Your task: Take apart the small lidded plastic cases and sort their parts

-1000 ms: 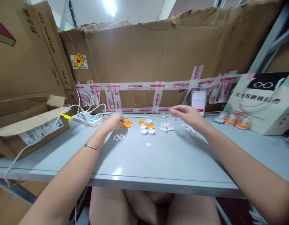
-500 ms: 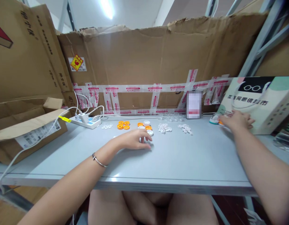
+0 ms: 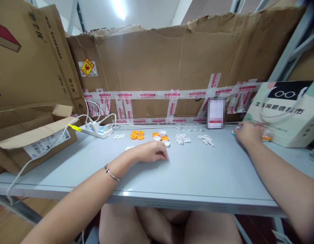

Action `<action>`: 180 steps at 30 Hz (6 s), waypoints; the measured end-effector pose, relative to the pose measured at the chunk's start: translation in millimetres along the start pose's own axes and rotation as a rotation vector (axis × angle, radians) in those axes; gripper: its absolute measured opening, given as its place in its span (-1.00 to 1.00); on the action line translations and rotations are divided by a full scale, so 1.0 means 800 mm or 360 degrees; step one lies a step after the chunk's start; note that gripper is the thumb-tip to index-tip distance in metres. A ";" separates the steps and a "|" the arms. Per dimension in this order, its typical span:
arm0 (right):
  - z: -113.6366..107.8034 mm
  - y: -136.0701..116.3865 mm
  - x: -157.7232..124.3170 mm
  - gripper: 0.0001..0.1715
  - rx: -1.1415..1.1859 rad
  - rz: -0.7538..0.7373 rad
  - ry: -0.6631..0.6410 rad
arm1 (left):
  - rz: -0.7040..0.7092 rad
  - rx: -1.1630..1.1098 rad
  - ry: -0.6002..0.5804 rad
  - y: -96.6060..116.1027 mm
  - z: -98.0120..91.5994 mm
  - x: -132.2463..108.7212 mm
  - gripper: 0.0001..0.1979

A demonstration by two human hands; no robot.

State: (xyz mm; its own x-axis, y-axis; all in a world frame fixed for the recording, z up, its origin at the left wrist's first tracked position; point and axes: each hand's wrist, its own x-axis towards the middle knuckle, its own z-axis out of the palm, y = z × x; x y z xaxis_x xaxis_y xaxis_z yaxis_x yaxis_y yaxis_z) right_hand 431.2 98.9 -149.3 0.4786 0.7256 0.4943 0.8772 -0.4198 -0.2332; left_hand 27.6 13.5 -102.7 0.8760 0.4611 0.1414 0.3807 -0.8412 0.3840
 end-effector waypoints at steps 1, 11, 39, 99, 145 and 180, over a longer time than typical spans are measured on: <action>-0.004 -0.003 0.001 -0.61 0.0007 0.0018 -0.0054 | -0.0003 0.0009 0.0017 -0.001 -0.002 0.000 -0.86; -0.052 -0.016 0.008 -0.87 0.0112 -0.0010 -0.0887 | -0.1144 0.0776 0.0507 -0.062 -0.089 -0.066 -0.76; -0.113 -0.194 -0.180 -0.60 0.1156 -0.1288 -0.1483 | -0.1898 0.0900 0.0380 -0.105 -0.105 -0.108 -0.69; -0.093 -0.186 -0.138 -0.60 0.1859 -0.0618 -0.0584 | -0.0504 -0.0141 0.0288 -0.011 0.013 0.005 -0.79; -0.108 -0.211 -0.212 -0.83 0.1277 -0.1667 -0.0700 | -0.0431 -0.0470 0.0293 -0.012 0.018 0.005 -0.71; -0.139 -0.216 -0.200 -0.68 0.2625 -0.0769 -0.1020 | -0.0024 -0.0881 0.1136 0.027 -0.019 0.002 -0.86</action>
State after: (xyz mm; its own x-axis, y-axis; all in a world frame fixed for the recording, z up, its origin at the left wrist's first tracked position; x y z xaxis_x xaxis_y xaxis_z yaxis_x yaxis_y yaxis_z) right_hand 198.9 -5.2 -95.1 -0.2057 0.8446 0.4943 -0.1233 0.4787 -0.8693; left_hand 33.1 0.6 -80.6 0.4098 0.6919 0.5945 0.0322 -0.6623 0.7486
